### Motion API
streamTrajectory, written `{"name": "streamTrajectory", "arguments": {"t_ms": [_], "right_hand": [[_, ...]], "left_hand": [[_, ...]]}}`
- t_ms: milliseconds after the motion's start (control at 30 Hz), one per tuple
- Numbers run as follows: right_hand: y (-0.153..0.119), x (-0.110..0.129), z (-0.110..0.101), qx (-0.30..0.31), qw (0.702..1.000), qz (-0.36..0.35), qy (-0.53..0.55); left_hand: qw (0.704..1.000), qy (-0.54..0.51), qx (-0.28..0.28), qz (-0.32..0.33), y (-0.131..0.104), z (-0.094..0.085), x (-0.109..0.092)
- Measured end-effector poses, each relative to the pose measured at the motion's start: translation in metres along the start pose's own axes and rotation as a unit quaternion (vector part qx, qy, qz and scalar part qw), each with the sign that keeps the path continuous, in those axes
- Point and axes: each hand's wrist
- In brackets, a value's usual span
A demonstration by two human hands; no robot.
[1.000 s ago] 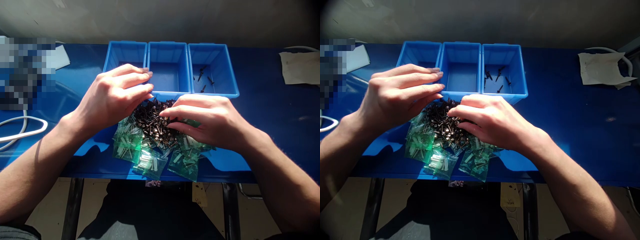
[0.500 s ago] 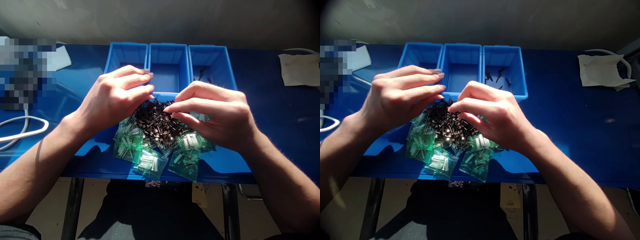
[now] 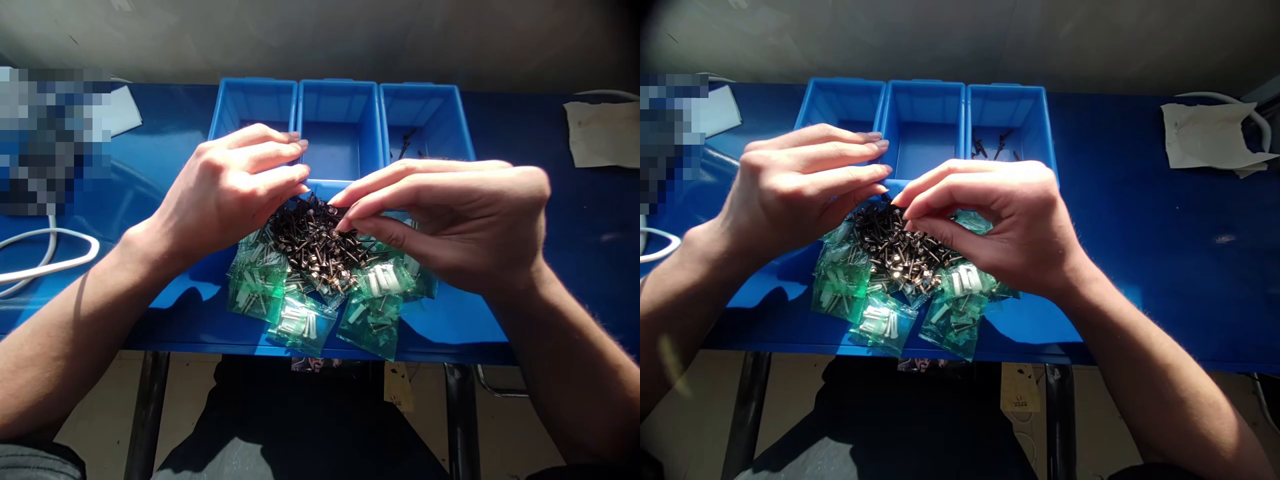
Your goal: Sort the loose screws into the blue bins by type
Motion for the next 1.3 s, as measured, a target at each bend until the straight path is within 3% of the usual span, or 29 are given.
{"name": "streamTrajectory", "arguments": {"t_ms": [167,267,433,567,667,1100,1300], "right_hand": [[-0.002,-0.008,-0.004,-0.161,0.978,0.064,-0.117],[-0.002,-0.015,-0.006,-0.182,0.958,0.074,-0.207],[-0.004,-0.019,-0.005,-0.139,0.964,0.0,-0.228],[-0.007,-0.021,0.002,0.025,0.967,-0.145,-0.209],[-0.009,-0.023,0.009,0.112,0.957,-0.171,-0.205],[-0.01,-0.024,0.014,0.098,0.969,-0.14,-0.177],[-0.008,-0.017,0.012,0.036,0.986,-0.11,-0.12]], "left_hand": [[0.999,0.022,-0.022,0.019,0.0,0.0,-0.001],[0.999,0.026,-0.018,0.011,0.0,0.0,-0.002],[0.999,0.036,-0.024,0.016,-0.001,0.0,-0.002],[0.995,0.053,-0.05,0.065,-0.002,0.002,0.001],[0.995,0.063,-0.044,0.058,-0.002,0.002,0.0],[0.998,0.048,-0.031,0.037,-0.001,0.002,0.001],[0.995,0.057,-0.044,0.066,-0.002,0.002,0.002]]}}
Point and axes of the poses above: each hand's wrist, its own y-axis towards the middle knuckle, its own z-axis out of the palm, x = y × z, and after that the axes turned 4 degrees about -y, right-handed
